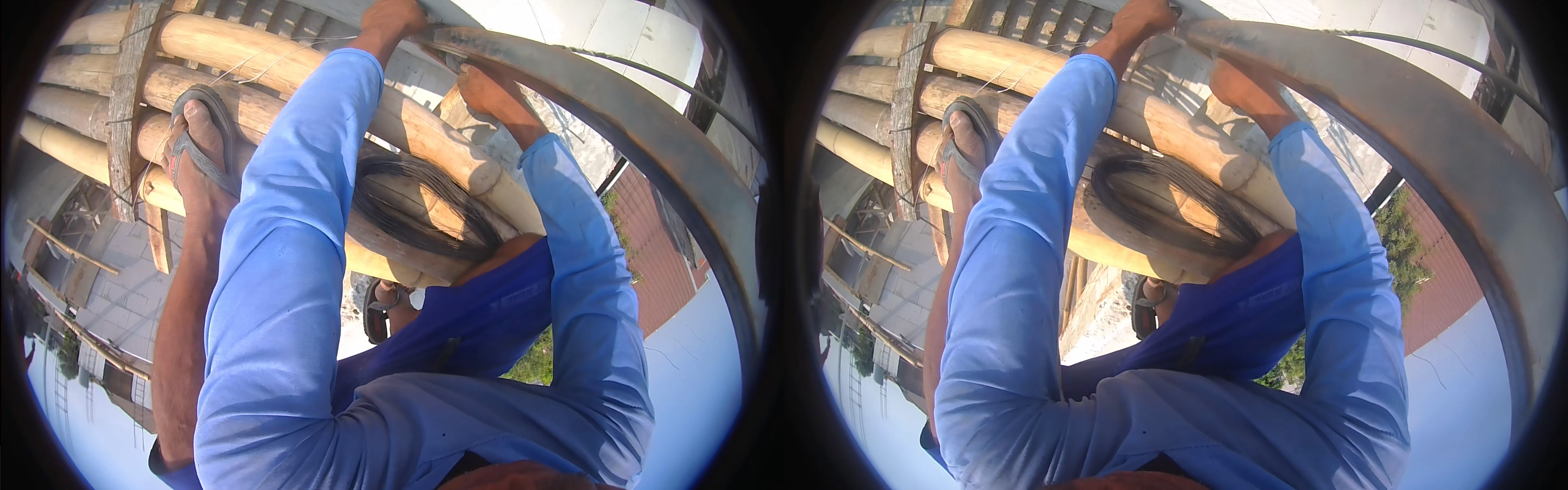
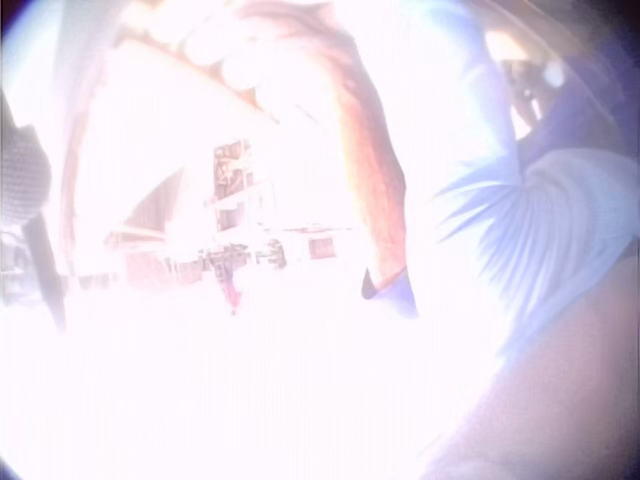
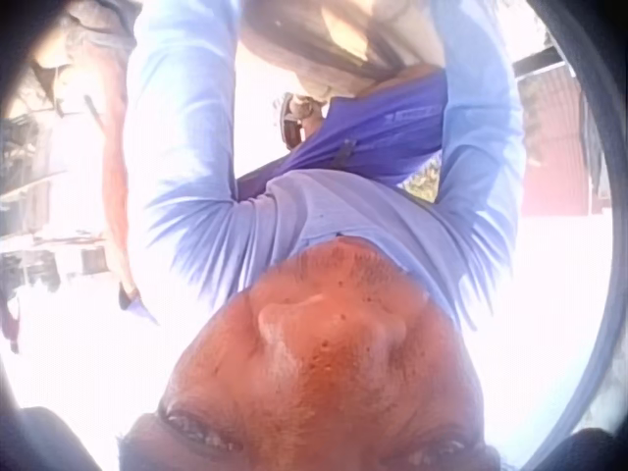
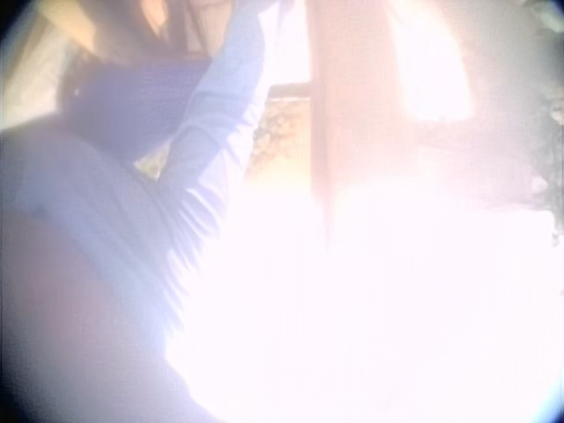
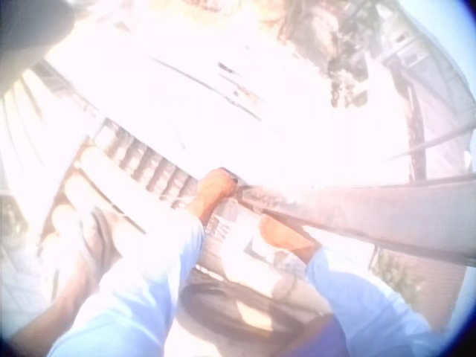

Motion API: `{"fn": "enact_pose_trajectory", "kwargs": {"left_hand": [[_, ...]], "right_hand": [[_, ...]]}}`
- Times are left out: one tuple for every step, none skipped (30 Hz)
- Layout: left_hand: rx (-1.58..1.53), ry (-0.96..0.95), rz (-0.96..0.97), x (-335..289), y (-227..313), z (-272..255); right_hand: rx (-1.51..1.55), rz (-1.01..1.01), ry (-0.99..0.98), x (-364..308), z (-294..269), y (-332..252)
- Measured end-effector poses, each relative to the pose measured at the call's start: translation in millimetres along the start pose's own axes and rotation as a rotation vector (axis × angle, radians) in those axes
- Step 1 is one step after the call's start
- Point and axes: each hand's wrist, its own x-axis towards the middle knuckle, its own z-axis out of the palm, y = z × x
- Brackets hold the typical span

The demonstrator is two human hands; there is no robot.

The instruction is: The person sits on bamboo scaffolding and secures a metal beam by twisting wire around it with their hands.

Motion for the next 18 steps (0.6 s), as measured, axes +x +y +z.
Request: {"fn": "enact_pose_trajectory", "kwargs": {"left_hand": [[0.079,-0.019,0.088,-2.2,-2.8,-4.2],[0.157,-0.04,0.173,-2.7,-12.6,-5.0],[0.235,-0.061,0.257,-4.0,-24.0,-6.4],[0.314,-0.076,0.342,-3.0,-34.3,-9.8],[0.393,-0.093,0.425,-3.9,-42.3,-13.3],[0.471,-0.11,0.505,-3.8,-47.4,-16.0],[0.422,-0.146,0.406,-11.2,-41.5,-18.5],[0.372,-0.182,0.31,-25.3,-30.6,-21.6],[0.322,-0.218,0.213,-38.3,-20.1,-26.3],[0.361,-0.242,0.208,-48.2,-13.0,-31.7],[0.397,-0.263,0.195,-53.9,-11.2,-36.6],[0.433,-0.285,0.185,-59.2,-9.7,-40.2],[0.425,-0.268,0.201,-63.9,-13.4,-39.8],[0.417,-0.252,0.22,-68.0,-17.5,-37.8],[0.41,-0.237,0.24,-69.8,-20.2,-35.8],[0.414,-0.247,0.254,-69.4,-22.3,-34.7],[0.419,-0.257,0.269,-68.4,-23.1,-33.2],[0.423,-0.267,0.285,-67.4,-24.1,-31.8]], "right_hand": [[0.099,0.007,-0.017,1.5,11.5,1.5],[0.198,0.012,-0.037,1.7,15.3,-3.6],[0.382,0.144,-0.117,2.2,17.0,-6.8],[0.563,0.273,-0.193,3.4,10.9,-16.2],[0.744,0.401,-0.272,3.7,8.2,-26.2],[0.884,0.443,-0.216,4.3,8.3,-37.9],[1.028,0.495,-0.155,3.1,9.3,-46.4],[1.171,0.549,-0.087,2.7,9.8,-48.9],[1.196,0.527,-0.055,9.8,19.2,-43.0],[1.222,0.5,-0.023,20.9,35.4,-35.5],[1.245,0.466,0.004,29.1,40.2,-37.5],[1.293,0.516,0.026,35.0,45.0,-37.8],[1.338,0.565,0.043,39.1,44.3,-45.5],[1.384,0.615,0.063,42.5,43.7,-52.5],[1.436,0.668,0.112,45.3,43.4,-59.2],[1.487,0.717,0.161,48.1,42.6,-67.2],[1.538,0.768,0.211,49.8,41.5,-72.2],[1.613,0.78,0.218,53.5,42.4,-71.9]]}}
